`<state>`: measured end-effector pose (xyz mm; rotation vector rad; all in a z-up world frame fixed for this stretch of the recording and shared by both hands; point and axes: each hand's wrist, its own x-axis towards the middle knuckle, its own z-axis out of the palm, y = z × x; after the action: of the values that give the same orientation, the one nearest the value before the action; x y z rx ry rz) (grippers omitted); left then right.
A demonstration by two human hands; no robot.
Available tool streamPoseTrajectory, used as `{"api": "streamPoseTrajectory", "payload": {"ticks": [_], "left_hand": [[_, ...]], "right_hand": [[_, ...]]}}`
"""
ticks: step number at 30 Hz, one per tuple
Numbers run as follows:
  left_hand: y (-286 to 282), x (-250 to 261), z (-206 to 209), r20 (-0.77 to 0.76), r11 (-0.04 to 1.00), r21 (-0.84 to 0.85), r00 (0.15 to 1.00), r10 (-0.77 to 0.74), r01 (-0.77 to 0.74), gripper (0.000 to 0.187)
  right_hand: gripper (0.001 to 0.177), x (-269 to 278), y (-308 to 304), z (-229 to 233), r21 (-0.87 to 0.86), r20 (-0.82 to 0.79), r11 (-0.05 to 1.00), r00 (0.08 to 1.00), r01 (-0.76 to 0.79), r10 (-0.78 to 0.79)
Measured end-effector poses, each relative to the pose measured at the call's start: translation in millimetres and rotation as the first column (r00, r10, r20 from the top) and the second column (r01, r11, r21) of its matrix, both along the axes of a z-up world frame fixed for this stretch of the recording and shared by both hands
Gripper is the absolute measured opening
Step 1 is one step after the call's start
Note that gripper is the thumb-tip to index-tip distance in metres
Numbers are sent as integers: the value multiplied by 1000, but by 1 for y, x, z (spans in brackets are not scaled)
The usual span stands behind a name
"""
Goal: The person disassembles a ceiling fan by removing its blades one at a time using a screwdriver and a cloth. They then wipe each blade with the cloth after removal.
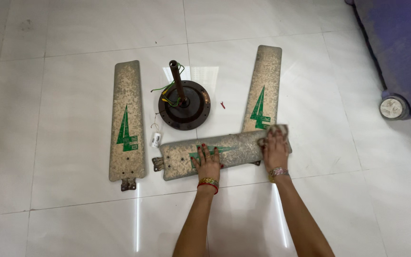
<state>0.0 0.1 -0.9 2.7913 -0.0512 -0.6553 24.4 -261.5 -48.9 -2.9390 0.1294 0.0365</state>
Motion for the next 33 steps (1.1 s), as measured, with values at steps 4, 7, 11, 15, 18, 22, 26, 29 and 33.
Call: {"api": "streamPoseTrajectory", "payload": {"ticks": [4,7,11,15,18,22,26,29,33], "left_hand": [[0,-1,2,36,999,35,999,-18,17,65],[0,-1,3,-7,1000,-17,1000,9,-9,68],[0,0,6,-2,1000,13,1000,3,-3,68],[0,-2,6,-7,1000,8,1000,19,-19,67],[-1,0,5,-30,1000,-7,999,19,-19,67],[0,-3,-5,-10,998,50,999,-41,41,67],[-1,-4,-8,27,999,36,999,-34,33,64],[0,-6,-1,30,1000,-5,999,-27,27,64],[10,-6,5,1,997,-78,1000,12,-12,66]], "right_hand": [[64,-3,2,-4,124,150,992,987,35,-54],[60,-10,7,-4,78,85,943,945,-322,316],[44,-3,-11,5,-25,-91,1000,996,0,-2],[63,-4,-6,1,-9,138,994,984,112,-110],[63,-10,12,-3,-15,108,975,969,-220,220],[60,-14,19,-1,-81,46,983,985,-162,166],[57,-11,27,4,12,98,970,965,243,-243],[58,-17,57,-1,71,137,997,990,-30,20],[55,-19,78,-6,-8,-20,928,928,-373,373]]}}
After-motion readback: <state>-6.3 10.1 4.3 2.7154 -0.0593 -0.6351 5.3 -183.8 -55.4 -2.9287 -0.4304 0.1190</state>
